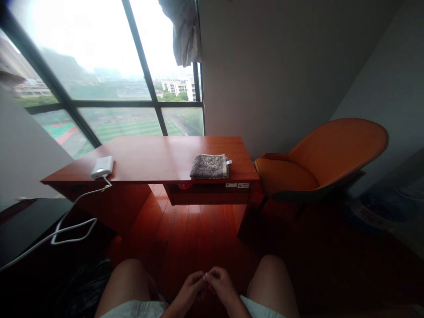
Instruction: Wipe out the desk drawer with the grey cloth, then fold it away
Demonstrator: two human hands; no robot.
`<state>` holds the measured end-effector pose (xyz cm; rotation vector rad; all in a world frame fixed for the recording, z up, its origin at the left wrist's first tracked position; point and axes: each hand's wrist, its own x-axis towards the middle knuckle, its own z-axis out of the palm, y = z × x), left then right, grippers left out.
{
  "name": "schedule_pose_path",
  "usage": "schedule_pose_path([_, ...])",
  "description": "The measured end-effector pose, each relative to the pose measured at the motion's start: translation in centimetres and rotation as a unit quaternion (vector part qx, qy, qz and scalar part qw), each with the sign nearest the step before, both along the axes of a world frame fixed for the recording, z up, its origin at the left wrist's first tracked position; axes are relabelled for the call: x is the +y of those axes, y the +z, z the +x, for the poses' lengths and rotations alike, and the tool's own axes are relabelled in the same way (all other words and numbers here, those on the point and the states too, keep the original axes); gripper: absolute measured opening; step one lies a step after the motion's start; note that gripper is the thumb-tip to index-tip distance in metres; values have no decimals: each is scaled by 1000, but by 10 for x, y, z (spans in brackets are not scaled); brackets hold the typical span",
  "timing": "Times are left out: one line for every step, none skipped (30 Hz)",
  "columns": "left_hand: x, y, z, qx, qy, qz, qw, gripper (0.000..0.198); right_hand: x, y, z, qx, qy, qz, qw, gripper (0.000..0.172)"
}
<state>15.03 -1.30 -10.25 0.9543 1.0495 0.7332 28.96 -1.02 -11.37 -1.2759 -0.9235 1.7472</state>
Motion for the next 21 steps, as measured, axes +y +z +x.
schedule_pose_path([0,1,0,-3,-2,0,1000,53,0,1,0,-2,0,4,1000,46])
schedule_pose_path([0,2,0,-5,-4,-1,1000,52,-1,1,1,-6,0,10,1000,45])
schedule_pose_path([0,3,0,-5,-3,-4,1000,52,-1,2,1,-12,0,14,1000,45])
schedule_pose_path([-1,3,0,-4,-2,-8,1000,52,-1,3,1,-17,1,19,1000,44])
schedule_pose_path([-1,4,0,-2,-1,-12,1000,53,-1,3,1,-23,1,23,999,44])
schedule_pose_path([-2,3,0,1,1,-15,1000,53,-1,3,2,-28,1,27,999,43])
schedule_pose_path([-2,3,0,4,2,-15,1000,53,-1,3,2,-33,0,31,999,42])
schedule_pose_path([-3,2,0,9,1,-13,1000,54,-1,2,2,-38,-1,34,999,42])
schedule_pose_path([-4,1,0,13,0,-10,1000,54,-1,1,2,-46,-1,38,998,41])
schedule_pose_path([-4,1,0,19,1,-5,1000,54,-1,0,2,-55,-3,41,998,40])
schedule_pose_path([-4,0,0,24,1,2,1000,54,-1,-1,2,-63,-7,42,997,39])
schedule_pose_path([-4,-1,0,30,0,11,999,53,-1,-2,3,-68,-12,42,997,39])
schedule_pose_path([-4,-2,-1,36,-3,21,999,52,-1,-2,2,-70,-14,40,997,38])
schedule_pose_path([-3,-3,-1,43,-6,31,999,51,0,-2,2,-69,-13,34,997,38])
schedule_pose_path([-3,-4,-2,51,-9,39,998,50,0,-2,2,-65,-9,27,997,39])
schedule_pose_path([-3,-4,-3,58,-14,45,997,49,0,-1,2,-60,-1,19,998,39])
schedule_pose_path([-2,-5,-3,62,-17,50,997,49,0,0,1,-58,6,10,998,41])
schedule_pose_path([-2,-7,-4,63,-17,53,996,48,0,1,1,-57,11,1,998,42])
schedule_pose_path([-2,-8,-4,60,-17,56,997,48,0,3,1,-56,12,-4,998,43])
schedule_pose_path([-2,-9,-4,55,-17,59,997,47,0,4,0,-56,12,-7,998,44])
schedule_pose_path([-2,-11,-4,50,-18,61,997,46,0,4,0,-54,11,-8,998,44])
